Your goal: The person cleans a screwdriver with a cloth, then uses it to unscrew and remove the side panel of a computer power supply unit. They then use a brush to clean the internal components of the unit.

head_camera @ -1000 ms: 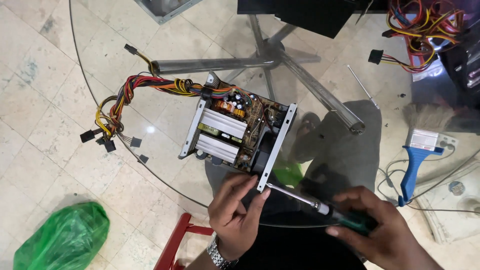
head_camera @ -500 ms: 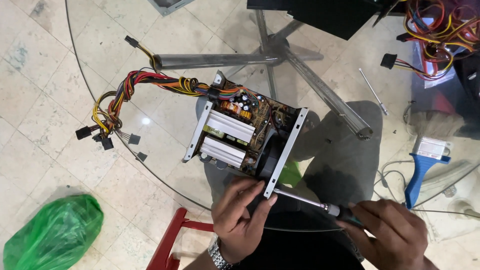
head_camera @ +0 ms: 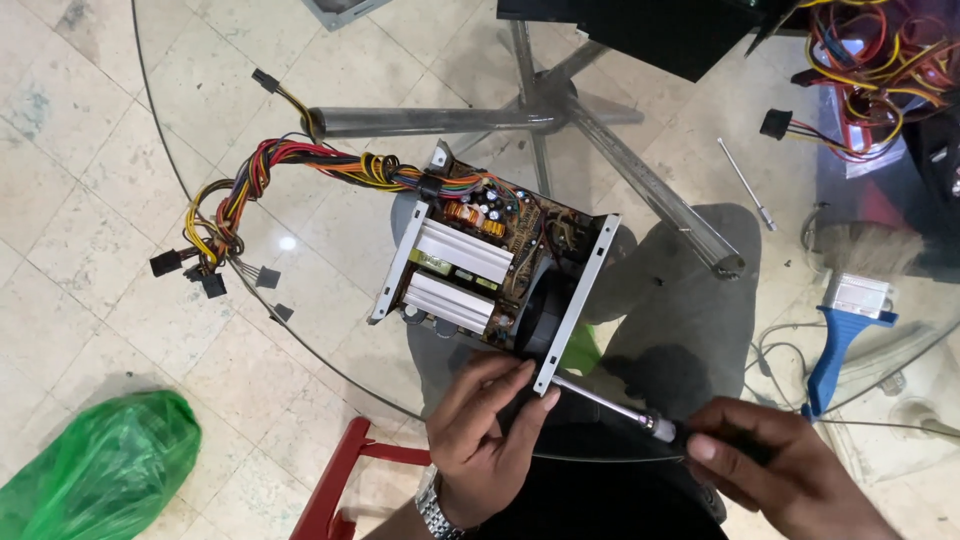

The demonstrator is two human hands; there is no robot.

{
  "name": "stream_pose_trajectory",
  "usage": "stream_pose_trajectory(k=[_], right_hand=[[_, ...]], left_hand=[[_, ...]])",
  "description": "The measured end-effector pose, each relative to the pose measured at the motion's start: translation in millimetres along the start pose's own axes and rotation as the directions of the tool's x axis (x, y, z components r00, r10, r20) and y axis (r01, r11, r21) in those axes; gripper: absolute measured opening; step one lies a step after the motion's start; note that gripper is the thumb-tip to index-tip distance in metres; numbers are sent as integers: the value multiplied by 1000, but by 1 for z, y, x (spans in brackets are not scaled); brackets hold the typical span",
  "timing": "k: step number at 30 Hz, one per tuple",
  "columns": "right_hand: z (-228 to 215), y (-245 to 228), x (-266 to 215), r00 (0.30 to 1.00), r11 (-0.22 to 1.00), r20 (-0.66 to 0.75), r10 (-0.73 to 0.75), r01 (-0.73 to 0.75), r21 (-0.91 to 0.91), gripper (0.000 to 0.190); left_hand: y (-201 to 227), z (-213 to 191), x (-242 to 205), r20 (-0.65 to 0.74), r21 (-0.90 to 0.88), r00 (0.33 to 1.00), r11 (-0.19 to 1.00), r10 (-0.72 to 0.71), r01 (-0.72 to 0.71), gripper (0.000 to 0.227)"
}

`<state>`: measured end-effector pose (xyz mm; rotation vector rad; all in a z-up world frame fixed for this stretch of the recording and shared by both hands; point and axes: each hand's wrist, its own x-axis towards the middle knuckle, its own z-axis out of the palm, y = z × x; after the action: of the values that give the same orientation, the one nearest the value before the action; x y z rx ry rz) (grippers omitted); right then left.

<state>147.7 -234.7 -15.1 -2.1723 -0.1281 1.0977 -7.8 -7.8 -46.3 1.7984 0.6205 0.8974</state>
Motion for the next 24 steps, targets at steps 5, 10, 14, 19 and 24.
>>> stream_pose_trajectory(k=[5,10,14,19,24], right_hand=[[15,-9,2,520,515,-125,-845,727,-454,45],[-3,0,9,794,755,10,-608,582,-301,25],[-6,-7,12,988,998,154,-29,36,-47,29],[15,12,6,506,456,-62,-861,710,-537,45],[-1,2,5,952,947,287,-105,7,321,27]], left_hand=[[2,0,5,10,-18,1000,1000,25,-25,34],[5,1,6,9,-26,1000,1000,17,-16,33],[-1,0,5,31,-66,996,995,83,-81,36],[5,-2,5,16,-18,998,998,53,-53,32],[5,-1,6,47,-16,995,996,92,-91,33]])
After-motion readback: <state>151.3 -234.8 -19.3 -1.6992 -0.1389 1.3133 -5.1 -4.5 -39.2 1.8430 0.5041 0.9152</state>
